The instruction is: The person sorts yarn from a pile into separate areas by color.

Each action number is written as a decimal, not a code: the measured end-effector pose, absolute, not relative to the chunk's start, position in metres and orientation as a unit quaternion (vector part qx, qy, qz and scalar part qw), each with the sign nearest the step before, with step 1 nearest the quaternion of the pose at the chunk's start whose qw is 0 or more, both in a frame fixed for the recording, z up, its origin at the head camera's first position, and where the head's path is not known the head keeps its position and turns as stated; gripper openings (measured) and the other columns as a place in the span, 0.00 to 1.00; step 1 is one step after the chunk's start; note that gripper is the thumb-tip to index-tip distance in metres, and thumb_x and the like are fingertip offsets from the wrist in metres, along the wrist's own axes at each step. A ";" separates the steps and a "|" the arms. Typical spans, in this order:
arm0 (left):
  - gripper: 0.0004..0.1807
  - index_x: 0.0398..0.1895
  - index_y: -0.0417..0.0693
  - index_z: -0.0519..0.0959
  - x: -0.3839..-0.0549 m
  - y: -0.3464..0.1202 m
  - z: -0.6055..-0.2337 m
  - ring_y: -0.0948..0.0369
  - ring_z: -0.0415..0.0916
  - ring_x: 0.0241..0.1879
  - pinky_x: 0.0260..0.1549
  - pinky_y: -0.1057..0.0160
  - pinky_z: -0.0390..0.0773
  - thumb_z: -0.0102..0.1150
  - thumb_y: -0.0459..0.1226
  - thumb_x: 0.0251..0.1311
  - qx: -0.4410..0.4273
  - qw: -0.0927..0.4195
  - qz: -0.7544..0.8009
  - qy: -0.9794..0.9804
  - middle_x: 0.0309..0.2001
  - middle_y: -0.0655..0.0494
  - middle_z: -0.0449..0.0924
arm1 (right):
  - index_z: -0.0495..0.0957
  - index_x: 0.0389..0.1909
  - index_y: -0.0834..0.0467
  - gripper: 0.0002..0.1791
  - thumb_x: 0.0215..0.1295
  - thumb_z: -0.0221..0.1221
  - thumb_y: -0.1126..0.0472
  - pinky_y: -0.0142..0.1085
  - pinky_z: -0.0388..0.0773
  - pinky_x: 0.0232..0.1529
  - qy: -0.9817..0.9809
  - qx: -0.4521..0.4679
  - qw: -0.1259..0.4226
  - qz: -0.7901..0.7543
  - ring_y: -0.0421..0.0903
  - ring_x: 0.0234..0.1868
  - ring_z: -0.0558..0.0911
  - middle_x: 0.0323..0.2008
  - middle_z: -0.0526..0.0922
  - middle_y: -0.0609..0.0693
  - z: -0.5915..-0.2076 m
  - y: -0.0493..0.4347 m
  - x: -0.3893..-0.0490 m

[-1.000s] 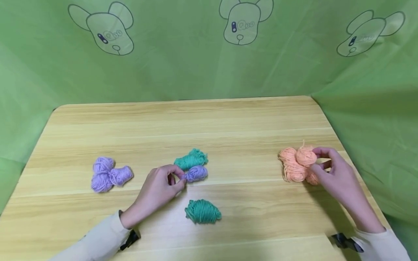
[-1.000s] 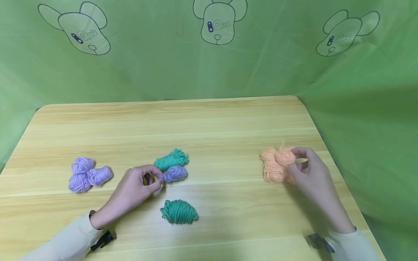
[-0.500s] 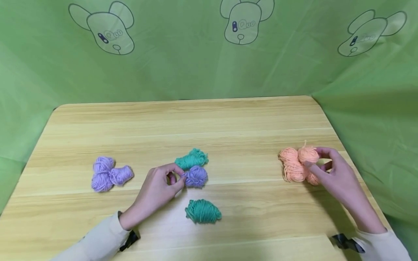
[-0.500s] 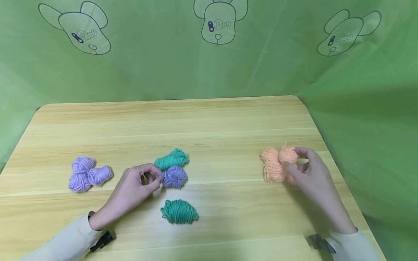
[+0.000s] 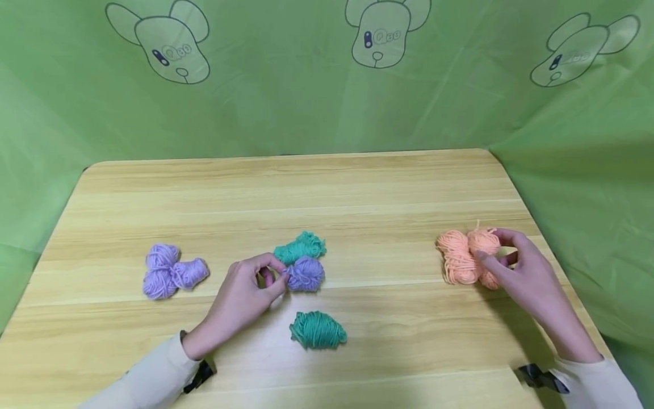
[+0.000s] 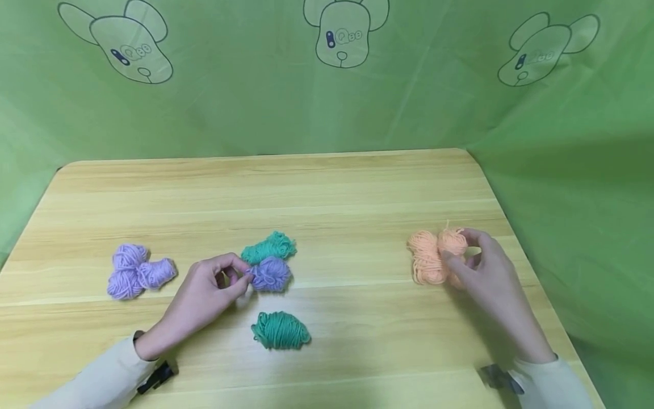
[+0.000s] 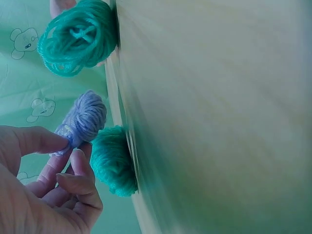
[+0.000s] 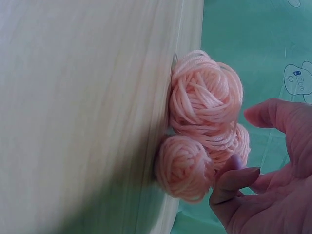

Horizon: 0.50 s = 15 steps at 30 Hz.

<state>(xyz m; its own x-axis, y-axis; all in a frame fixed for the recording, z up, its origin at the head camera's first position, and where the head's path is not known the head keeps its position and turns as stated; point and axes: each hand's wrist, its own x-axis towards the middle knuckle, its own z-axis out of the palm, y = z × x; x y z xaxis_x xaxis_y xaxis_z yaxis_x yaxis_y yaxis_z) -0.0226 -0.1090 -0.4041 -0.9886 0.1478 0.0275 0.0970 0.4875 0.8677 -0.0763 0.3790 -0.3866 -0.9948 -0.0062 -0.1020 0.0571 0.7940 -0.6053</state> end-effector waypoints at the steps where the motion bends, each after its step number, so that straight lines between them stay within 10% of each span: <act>1: 0.06 0.38 0.46 0.88 -0.022 -0.110 -0.404 0.62 0.69 0.18 0.17 0.66 0.69 0.73 0.27 0.63 0.071 0.025 0.502 0.862 0.23 0.62 0.77 | 0.59 0.80 0.72 0.43 0.81 0.62 0.47 0.35 0.76 0.28 0.946 0.012 0.050 -0.321 0.43 0.41 0.74 0.64 0.72 0.69 -0.387 0.379 -0.077; 15: 0.06 0.37 0.48 0.88 -0.021 -0.117 -0.397 0.61 0.69 0.18 0.16 0.67 0.68 0.72 0.27 0.65 0.070 0.017 0.512 0.856 0.24 0.59 0.77 | 0.60 0.81 0.67 0.41 0.80 0.64 0.49 0.35 0.74 0.26 0.947 0.001 0.032 -0.321 0.41 0.35 0.74 0.70 0.69 0.72 -0.385 0.377 -0.076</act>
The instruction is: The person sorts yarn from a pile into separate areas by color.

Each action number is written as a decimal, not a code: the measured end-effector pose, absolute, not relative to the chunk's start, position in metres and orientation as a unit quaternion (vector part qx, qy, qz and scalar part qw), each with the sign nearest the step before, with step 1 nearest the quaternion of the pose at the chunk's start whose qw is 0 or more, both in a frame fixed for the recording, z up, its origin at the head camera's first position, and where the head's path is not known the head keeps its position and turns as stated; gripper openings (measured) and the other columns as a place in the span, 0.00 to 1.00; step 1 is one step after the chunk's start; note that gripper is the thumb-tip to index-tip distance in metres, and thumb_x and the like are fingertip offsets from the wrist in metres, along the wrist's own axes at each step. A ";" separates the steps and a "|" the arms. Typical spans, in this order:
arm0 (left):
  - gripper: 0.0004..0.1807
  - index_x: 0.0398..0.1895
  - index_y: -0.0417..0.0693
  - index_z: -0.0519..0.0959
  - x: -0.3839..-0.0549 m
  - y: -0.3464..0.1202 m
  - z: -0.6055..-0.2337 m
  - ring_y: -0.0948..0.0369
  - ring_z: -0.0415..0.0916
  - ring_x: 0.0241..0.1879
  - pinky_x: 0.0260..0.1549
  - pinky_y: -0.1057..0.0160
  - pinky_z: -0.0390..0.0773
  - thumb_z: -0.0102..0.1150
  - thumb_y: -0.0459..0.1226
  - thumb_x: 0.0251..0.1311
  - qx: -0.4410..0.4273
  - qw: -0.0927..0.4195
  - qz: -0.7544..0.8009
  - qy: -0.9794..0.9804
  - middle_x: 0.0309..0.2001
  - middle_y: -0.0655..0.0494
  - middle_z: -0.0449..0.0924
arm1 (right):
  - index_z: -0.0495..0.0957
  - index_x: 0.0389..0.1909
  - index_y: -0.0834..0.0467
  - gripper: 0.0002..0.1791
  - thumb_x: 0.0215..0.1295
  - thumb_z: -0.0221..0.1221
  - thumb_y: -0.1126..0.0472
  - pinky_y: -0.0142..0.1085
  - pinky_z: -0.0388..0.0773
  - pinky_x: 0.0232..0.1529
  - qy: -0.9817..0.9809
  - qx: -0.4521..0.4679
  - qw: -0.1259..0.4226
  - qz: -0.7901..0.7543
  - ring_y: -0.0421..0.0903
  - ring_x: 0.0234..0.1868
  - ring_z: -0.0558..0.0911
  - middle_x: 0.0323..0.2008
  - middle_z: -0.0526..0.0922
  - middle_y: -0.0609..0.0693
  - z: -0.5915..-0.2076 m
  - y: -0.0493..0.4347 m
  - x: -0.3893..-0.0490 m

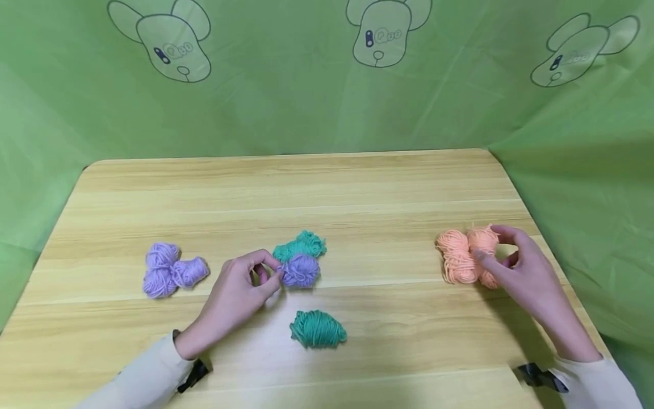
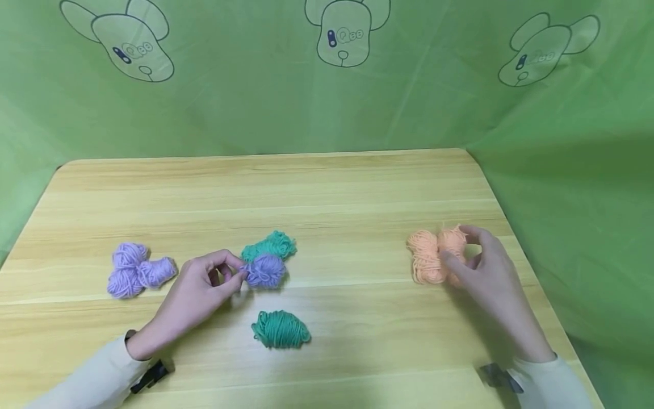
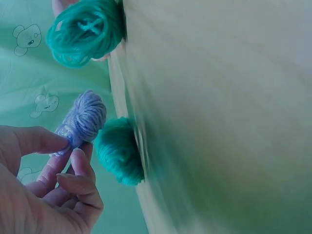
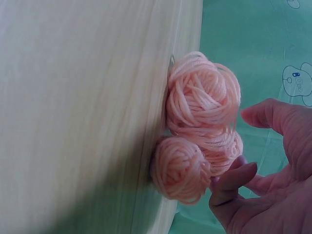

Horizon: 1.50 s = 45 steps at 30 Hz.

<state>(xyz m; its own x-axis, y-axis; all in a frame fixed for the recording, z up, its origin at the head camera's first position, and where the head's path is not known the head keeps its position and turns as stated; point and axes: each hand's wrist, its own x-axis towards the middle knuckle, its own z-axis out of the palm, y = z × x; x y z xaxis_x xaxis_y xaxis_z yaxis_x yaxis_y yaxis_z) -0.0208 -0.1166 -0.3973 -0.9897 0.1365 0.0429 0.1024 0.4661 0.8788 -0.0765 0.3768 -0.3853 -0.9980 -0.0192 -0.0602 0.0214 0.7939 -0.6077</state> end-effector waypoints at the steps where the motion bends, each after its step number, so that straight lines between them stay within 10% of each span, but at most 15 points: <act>1: 0.06 0.37 0.48 0.88 -0.021 -0.117 -0.397 0.61 0.70 0.18 0.16 0.67 0.68 0.72 0.28 0.65 0.068 0.017 0.514 0.855 0.24 0.59 0.77 | 0.60 0.82 0.66 0.42 0.80 0.65 0.49 0.35 0.74 0.26 0.946 0.002 0.033 -0.323 0.41 0.35 0.74 0.70 0.69 0.72 -0.385 0.377 -0.076; 32: 0.05 0.40 0.48 0.88 -0.022 -0.151 -0.390 0.58 0.72 0.20 0.15 0.64 0.72 0.71 0.29 0.68 0.024 -0.003 0.497 0.868 0.27 0.54 0.80 | 0.71 0.77 0.63 0.35 0.74 0.71 0.57 0.28 0.72 0.26 0.943 -0.009 -0.076 -0.324 0.39 0.33 0.75 0.64 0.64 0.66 -0.378 0.356 -0.070; 45: 0.05 0.39 0.44 0.89 -0.018 -0.179 -0.386 0.57 0.74 0.24 0.18 0.66 0.73 0.71 0.27 0.66 -0.006 -0.063 0.479 0.876 0.27 0.54 0.80 | 0.81 0.65 0.58 0.21 0.74 0.68 0.65 0.28 0.67 0.30 0.928 -0.065 -0.098 -0.354 0.42 0.32 0.71 0.42 0.71 0.54 -0.373 0.315 -0.073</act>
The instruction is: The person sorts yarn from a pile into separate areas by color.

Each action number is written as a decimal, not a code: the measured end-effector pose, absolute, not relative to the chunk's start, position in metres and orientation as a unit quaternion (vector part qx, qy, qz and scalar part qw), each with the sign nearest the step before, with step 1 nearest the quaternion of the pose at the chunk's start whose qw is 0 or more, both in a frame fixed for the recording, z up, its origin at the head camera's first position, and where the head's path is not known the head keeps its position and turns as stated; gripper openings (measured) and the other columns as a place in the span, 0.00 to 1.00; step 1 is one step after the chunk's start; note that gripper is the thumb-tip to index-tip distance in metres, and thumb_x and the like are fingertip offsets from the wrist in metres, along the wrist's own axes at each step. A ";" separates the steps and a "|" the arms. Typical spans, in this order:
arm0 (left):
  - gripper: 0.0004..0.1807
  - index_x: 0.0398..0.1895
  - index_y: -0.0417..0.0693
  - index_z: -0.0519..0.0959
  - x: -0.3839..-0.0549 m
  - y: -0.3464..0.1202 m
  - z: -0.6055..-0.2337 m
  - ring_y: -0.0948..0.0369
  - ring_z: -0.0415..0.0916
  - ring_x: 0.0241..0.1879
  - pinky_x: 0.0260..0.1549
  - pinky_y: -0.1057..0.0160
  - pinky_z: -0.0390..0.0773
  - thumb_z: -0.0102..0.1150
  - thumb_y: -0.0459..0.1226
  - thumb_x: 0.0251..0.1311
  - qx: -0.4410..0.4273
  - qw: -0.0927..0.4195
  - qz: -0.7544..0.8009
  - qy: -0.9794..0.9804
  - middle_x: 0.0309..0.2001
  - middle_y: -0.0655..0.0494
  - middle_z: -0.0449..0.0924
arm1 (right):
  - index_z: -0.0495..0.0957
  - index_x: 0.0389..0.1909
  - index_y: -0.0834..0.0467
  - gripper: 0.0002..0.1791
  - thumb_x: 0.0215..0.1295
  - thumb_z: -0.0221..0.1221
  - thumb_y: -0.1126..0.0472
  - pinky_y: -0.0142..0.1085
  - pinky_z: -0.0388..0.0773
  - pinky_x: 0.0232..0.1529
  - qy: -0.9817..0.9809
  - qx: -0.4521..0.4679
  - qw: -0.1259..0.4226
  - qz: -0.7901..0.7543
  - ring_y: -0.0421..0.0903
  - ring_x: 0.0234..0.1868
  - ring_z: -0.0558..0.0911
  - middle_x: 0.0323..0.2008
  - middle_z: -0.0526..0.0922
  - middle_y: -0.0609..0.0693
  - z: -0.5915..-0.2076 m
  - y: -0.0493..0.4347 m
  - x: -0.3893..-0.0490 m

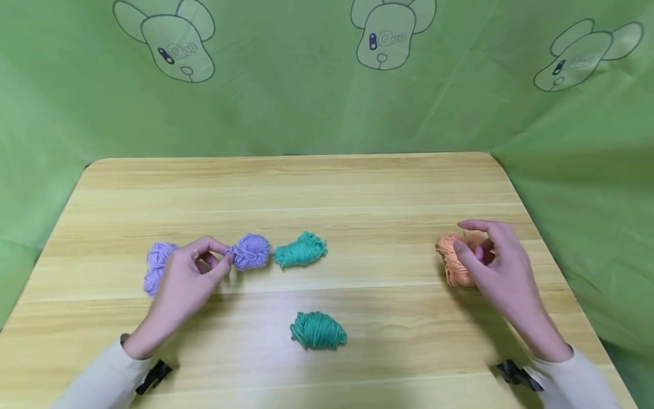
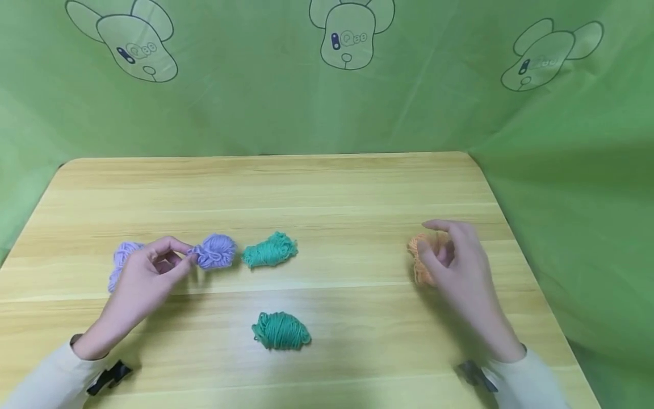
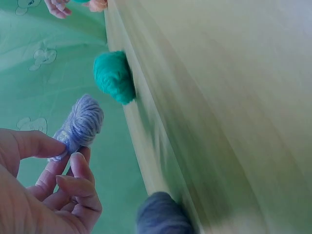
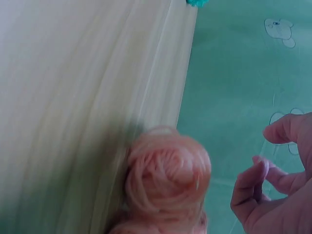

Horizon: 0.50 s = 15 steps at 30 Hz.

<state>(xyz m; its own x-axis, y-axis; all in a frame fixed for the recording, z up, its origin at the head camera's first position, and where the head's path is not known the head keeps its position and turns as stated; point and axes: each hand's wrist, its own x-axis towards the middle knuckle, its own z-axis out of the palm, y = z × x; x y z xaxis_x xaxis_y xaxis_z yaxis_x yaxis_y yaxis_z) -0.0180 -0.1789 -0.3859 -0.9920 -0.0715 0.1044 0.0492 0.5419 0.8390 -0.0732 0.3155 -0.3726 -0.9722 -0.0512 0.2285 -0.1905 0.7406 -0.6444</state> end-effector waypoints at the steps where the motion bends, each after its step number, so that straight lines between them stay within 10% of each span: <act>1: 0.04 0.39 0.44 0.88 -0.018 -0.180 -0.386 0.57 0.74 0.24 0.18 0.66 0.73 0.72 0.27 0.66 0.010 0.063 -0.479 -0.876 0.27 0.54 0.80 | 0.82 0.64 0.58 0.20 0.74 0.68 0.66 0.28 0.67 0.29 -0.925 0.071 0.094 0.360 0.43 0.32 0.71 0.41 0.72 0.54 -0.373 0.313 -0.073; 15: 0.04 0.43 0.40 0.87 -0.022 -0.204 -0.386 0.59 0.76 0.24 0.16 0.66 0.75 0.71 0.32 0.69 0.057 0.061 -0.494 -0.866 0.30 0.48 0.82 | 0.84 0.60 0.57 0.17 0.73 0.68 0.69 0.30 0.69 0.28 -0.905 0.158 0.060 0.391 0.44 0.29 0.71 0.35 0.72 0.52 -0.371 0.272 -0.070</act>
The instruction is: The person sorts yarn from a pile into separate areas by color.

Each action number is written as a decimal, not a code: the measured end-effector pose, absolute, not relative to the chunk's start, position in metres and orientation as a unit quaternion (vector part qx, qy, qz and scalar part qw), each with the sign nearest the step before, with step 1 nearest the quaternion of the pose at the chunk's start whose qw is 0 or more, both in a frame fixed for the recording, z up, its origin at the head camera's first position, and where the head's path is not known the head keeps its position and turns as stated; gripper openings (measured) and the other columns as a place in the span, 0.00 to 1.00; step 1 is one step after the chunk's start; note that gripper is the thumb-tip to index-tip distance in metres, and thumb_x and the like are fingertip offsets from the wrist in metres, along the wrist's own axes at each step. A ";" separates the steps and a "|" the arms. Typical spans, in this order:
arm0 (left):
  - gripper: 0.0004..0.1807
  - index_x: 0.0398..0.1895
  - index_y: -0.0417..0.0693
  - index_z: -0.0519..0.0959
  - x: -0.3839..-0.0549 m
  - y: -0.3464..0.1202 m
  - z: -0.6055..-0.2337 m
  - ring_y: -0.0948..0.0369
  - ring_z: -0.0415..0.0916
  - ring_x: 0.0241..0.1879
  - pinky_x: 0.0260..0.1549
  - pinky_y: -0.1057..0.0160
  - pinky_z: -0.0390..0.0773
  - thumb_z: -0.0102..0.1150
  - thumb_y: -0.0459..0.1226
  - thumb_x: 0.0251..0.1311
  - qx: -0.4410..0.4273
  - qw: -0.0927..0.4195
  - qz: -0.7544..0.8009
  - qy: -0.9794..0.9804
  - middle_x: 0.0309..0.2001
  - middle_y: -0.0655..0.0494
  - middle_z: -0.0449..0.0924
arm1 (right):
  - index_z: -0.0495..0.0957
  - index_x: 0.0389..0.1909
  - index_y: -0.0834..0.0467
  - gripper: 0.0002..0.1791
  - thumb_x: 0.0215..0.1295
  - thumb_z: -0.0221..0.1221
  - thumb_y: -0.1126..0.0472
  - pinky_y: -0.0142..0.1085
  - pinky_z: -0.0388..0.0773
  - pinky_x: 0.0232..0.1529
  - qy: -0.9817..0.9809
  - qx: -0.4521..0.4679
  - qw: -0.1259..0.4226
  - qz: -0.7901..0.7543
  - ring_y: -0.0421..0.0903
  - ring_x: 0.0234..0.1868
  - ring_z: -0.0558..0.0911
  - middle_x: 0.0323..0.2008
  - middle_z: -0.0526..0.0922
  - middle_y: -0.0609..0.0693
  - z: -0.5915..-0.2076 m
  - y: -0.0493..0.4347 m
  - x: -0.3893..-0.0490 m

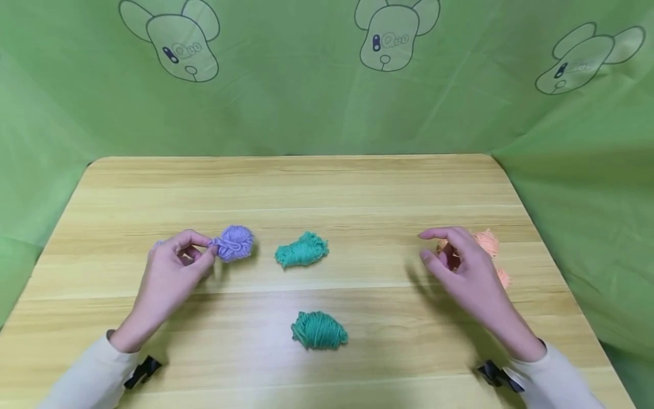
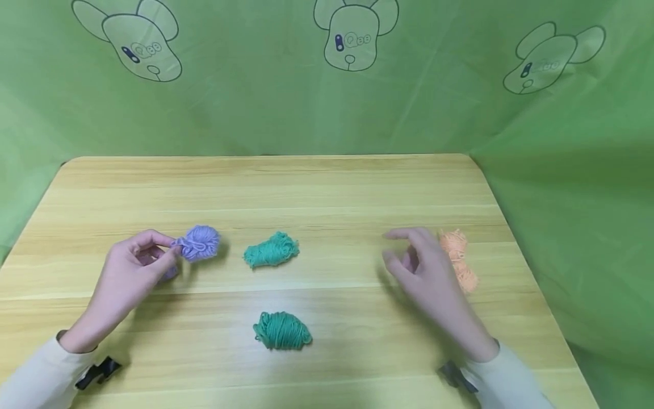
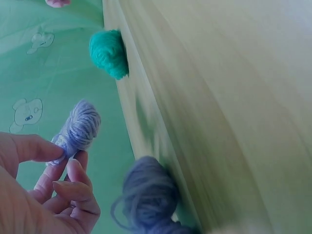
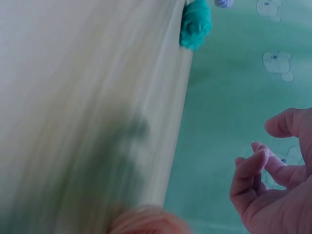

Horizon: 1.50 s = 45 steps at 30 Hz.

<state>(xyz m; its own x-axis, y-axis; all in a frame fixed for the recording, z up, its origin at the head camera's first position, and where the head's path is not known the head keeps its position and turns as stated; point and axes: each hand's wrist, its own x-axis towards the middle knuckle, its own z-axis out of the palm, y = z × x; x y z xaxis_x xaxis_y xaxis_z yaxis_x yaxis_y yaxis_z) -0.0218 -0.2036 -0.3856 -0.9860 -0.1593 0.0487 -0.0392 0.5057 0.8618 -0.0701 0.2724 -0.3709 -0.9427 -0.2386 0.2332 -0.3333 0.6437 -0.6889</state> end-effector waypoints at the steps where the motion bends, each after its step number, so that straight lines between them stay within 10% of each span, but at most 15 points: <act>1: 0.05 0.44 0.40 0.87 -0.022 -0.205 -0.386 0.59 0.76 0.24 0.17 0.66 0.75 0.71 0.32 0.70 0.061 0.061 -0.492 -0.866 0.30 0.48 0.82 | 0.84 0.60 0.56 0.17 0.72 0.69 0.69 0.30 0.69 0.28 -0.904 0.161 0.060 0.392 0.44 0.29 0.71 0.35 0.73 0.51 -0.370 0.270 -0.070; 30: 0.09 0.44 0.40 0.87 -0.015 -0.252 -0.380 0.60 0.71 0.27 0.13 0.64 0.68 0.71 0.38 0.71 0.133 0.077 -0.422 -0.893 0.29 0.50 0.79 | 0.79 0.66 0.45 0.31 0.64 0.80 0.53 0.33 0.78 0.29 -0.842 0.332 -0.104 0.413 0.38 0.29 0.75 0.35 0.77 0.47 -0.386 0.202 -0.039; 45: 0.10 0.46 0.38 0.87 -0.012 -0.267 -0.386 0.60 0.67 0.24 0.13 0.64 0.65 0.71 0.38 0.71 0.144 0.075 -0.403 -0.901 0.27 0.52 0.75 | 0.76 0.72 0.50 0.35 0.66 0.78 0.51 0.27 0.77 0.34 -0.812 0.425 -0.168 0.362 0.37 0.33 0.75 0.59 0.79 0.42 -0.394 0.186 -0.026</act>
<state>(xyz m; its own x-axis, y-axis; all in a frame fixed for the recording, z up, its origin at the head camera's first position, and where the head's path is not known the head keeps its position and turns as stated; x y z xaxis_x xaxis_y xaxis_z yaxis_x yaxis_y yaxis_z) -0.0120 -0.2667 -0.3856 -0.9470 -0.3207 0.0193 -0.1992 0.6333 0.7479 -0.0259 0.1864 -0.3940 -0.5821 -0.8123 0.0359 -0.5696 0.3758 -0.7310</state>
